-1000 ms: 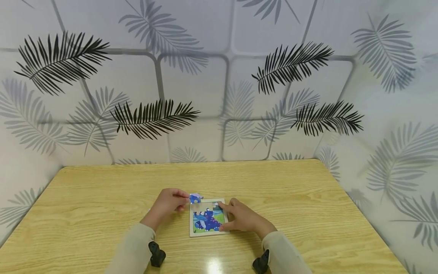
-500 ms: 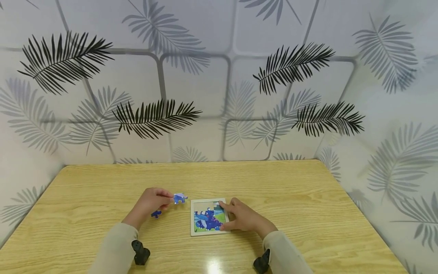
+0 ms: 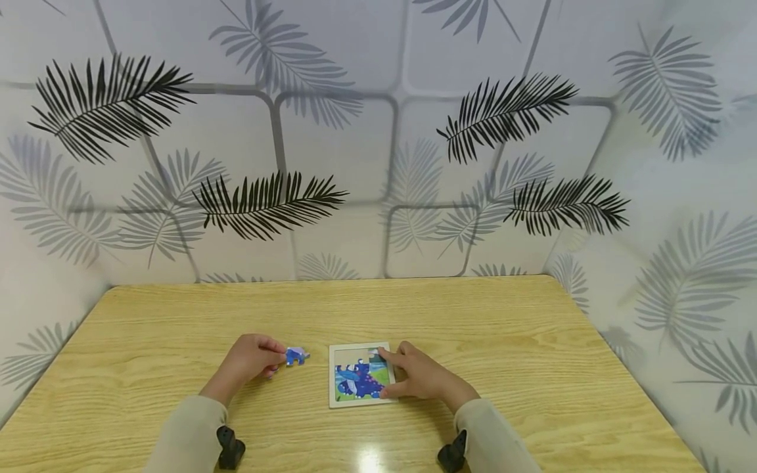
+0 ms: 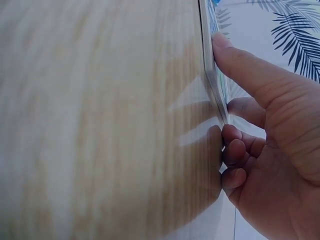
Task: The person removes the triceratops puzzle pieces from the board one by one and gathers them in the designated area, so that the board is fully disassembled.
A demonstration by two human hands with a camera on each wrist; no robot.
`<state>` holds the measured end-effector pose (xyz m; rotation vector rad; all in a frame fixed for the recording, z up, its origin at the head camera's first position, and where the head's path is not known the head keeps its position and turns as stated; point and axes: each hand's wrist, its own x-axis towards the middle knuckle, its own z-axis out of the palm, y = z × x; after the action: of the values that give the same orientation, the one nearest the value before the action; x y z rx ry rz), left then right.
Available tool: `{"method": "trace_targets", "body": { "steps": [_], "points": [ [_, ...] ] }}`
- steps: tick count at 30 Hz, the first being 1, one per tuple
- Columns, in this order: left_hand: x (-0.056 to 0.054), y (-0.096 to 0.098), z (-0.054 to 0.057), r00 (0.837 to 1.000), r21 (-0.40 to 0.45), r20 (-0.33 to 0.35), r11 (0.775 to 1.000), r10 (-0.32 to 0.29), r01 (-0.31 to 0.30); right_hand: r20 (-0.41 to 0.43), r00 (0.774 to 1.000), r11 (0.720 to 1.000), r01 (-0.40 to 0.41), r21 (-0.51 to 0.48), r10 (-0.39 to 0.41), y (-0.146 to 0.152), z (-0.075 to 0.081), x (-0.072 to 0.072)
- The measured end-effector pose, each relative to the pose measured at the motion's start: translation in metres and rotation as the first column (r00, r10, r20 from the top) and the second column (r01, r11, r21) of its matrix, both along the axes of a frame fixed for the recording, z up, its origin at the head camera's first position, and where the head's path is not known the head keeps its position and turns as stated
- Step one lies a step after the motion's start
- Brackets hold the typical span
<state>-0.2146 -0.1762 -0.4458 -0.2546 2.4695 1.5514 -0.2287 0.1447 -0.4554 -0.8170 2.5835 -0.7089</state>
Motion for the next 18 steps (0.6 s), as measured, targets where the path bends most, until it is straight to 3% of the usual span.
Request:
{"method": "trace_targets", "body": {
  "steps": [7,18],
  "points": [
    [0.0005,-0.0014,-0.0042,1.0,-0.046,-0.023,0.999,-0.006,0.005,-0.002,1.0,1.0,0.0,-0.003,0.0,-0.0012,-0.0006,0.0005],
    [0.0023,-0.0058,-0.0061,0.999,-0.033,-0.042,0.999,-0.022,0.02,-0.011,1.0,1.0,-0.002,0.008,0.002,-0.0015,0.0007,0.0012]
  ]
}}
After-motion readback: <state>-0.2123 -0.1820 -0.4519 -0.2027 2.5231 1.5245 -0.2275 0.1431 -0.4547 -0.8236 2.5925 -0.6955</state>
